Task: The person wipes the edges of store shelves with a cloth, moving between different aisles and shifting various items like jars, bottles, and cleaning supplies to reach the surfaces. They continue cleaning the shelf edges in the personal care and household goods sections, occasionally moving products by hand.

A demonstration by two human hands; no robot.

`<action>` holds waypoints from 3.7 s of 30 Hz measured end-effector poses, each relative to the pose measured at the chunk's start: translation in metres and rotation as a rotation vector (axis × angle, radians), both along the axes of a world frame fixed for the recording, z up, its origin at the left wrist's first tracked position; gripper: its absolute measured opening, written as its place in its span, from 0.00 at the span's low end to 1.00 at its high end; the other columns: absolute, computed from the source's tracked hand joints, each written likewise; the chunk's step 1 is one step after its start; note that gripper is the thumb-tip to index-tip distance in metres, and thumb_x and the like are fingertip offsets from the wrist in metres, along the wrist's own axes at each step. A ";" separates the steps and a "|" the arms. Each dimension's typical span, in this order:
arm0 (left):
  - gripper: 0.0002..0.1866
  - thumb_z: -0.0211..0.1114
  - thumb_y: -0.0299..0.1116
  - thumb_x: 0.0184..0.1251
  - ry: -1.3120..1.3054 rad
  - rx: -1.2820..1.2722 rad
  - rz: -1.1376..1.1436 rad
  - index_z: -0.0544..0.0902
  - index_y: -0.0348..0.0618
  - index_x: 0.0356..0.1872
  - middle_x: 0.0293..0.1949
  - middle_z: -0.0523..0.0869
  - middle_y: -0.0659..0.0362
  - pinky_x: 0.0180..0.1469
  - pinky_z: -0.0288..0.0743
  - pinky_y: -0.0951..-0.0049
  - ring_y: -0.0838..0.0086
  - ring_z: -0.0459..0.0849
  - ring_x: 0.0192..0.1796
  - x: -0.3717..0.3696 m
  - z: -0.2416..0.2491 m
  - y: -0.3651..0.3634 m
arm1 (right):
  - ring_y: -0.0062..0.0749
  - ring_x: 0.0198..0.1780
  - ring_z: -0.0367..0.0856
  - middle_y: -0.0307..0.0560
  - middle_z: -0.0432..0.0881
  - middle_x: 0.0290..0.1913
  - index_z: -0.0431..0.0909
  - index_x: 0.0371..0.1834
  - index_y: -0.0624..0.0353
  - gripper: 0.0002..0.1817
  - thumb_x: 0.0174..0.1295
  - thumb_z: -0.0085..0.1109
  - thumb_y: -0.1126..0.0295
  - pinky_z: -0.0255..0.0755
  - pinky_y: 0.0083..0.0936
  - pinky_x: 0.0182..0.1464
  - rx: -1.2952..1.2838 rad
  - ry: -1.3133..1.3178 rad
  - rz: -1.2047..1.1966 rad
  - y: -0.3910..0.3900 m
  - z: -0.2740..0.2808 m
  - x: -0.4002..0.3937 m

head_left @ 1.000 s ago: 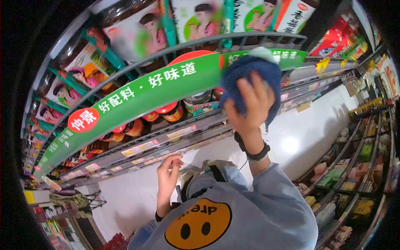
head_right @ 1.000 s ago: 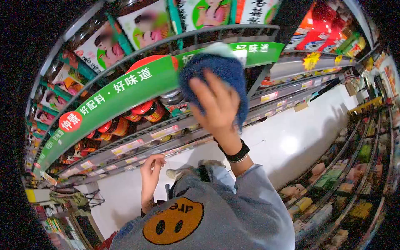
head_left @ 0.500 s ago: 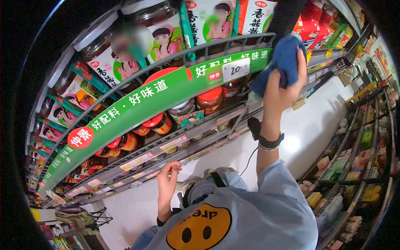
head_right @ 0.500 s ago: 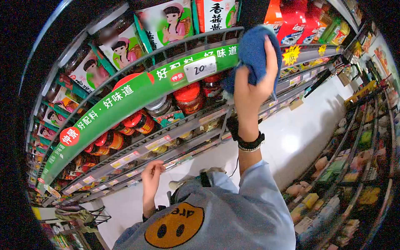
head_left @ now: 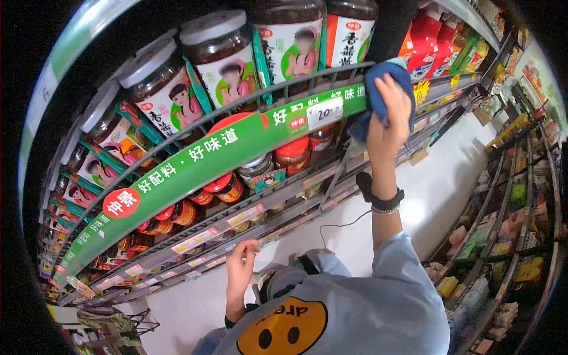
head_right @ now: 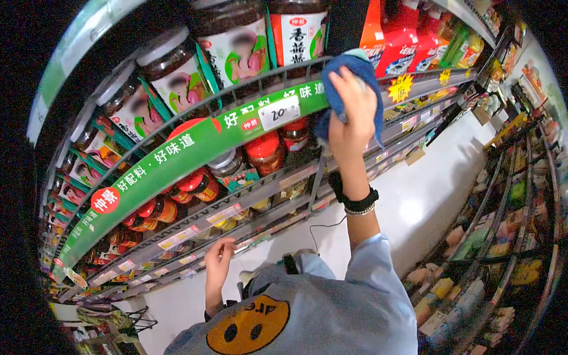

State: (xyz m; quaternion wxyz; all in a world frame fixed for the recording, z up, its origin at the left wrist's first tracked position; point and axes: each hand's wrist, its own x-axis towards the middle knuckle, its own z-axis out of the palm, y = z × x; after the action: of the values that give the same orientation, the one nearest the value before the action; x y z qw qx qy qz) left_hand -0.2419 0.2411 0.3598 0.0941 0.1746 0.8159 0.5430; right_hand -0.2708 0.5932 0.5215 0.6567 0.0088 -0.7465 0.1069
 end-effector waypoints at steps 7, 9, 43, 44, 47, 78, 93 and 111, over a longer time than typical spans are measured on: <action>0.08 0.53 0.29 0.67 0.006 0.004 0.030 0.80 0.39 0.38 0.27 0.83 0.57 0.30 0.72 0.78 0.78 0.82 0.31 0.000 -0.013 -0.014 | 0.50 0.61 0.67 0.55 0.71 0.60 0.72 0.56 0.60 0.28 0.45 0.48 0.79 0.54 0.39 0.65 0.113 0.187 0.109 0.021 0.083 -0.017; 0.08 0.54 0.29 0.67 -0.006 -0.003 0.031 0.80 0.39 0.39 0.27 0.83 0.57 0.30 0.72 0.78 0.78 0.81 0.31 0.001 -0.009 -0.013 | 0.50 0.63 0.64 0.55 0.69 0.62 0.70 0.58 0.58 0.29 0.46 0.49 0.76 0.52 0.40 0.66 0.183 0.184 0.094 0.026 0.102 -0.027; 0.10 0.54 0.32 0.67 -0.023 -0.131 -0.106 0.81 0.37 0.40 0.28 0.85 0.56 0.36 0.76 0.74 0.74 0.84 0.33 -0.002 -0.029 0.019 | 0.50 0.56 0.67 0.50 0.75 0.56 0.71 0.57 0.58 0.32 0.42 0.49 0.82 0.59 0.37 0.62 0.208 0.088 -0.074 0.023 0.140 -0.006; 0.10 0.54 0.32 0.68 -0.027 -0.151 -0.137 0.80 0.36 0.41 0.29 0.85 0.56 0.38 0.76 0.75 0.76 0.84 0.34 -0.003 -0.027 0.020 | 0.50 0.56 0.67 0.50 0.75 0.56 0.71 0.57 0.58 0.32 0.42 0.49 0.82 0.59 0.37 0.62 0.207 0.089 -0.079 0.022 0.138 -0.006; 0.10 0.54 0.31 0.68 0.003 -0.089 -0.151 0.80 0.37 0.41 0.27 0.84 0.56 0.36 0.75 0.75 0.76 0.83 0.33 -0.007 -0.031 0.027 | 0.52 0.54 0.67 0.51 0.75 0.53 0.70 0.58 0.60 0.33 0.41 0.49 0.83 0.60 0.37 0.60 0.128 0.072 -0.026 0.015 0.130 -0.001; 0.10 0.53 0.30 0.69 -0.083 -0.131 -0.089 0.79 0.38 0.43 0.30 0.84 0.56 0.37 0.74 0.76 0.78 0.82 0.35 0.026 -0.029 -0.005 | 0.46 0.55 0.74 0.52 0.80 0.49 0.78 0.47 0.62 0.26 0.40 0.47 0.85 0.60 0.38 0.62 -0.144 -0.098 0.126 -0.007 -0.023 0.022; 0.11 0.54 0.35 0.63 0.049 -0.184 -0.046 0.76 0.46 0.44 0.33 0.82 0.54 0.35 0.73 0.62 0.57 0.81 0.34 0.046 -0.025 0.011 | 0.47 0.57 0.72 0.62 0.73 0.56 0.73 0.52 0.74 0.26 0.46 0.44 0.78 0.62 0.40 0.64 -0.822 0.417 0.322 0.003 -0.114 0.061; 0.08 0.51 0.34 0.63 0.138 -0.136 0.162 0.77 0.45 0.39 0.34 0.82 0.53 0.36 0.74 0.60 0.55 0.81 0.34 0.058 -0.022 -0.049 | 0.47 0.59 0.70 0.60 0.72 0.57 0.73 0.53 0.73 0.27 0.44 0.43 0.81 0.61 0.39 0.65 -0.487 0.069 0.287 -0.148 -0.045 0.021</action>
State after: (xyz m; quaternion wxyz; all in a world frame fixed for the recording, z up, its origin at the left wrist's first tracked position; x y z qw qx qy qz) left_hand -0.1839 0.1919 0.3376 0.0052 0.1383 0.8668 0.4791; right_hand -0.2500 0.4457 0.4764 0.6424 -0.0399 -0.6673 0.3747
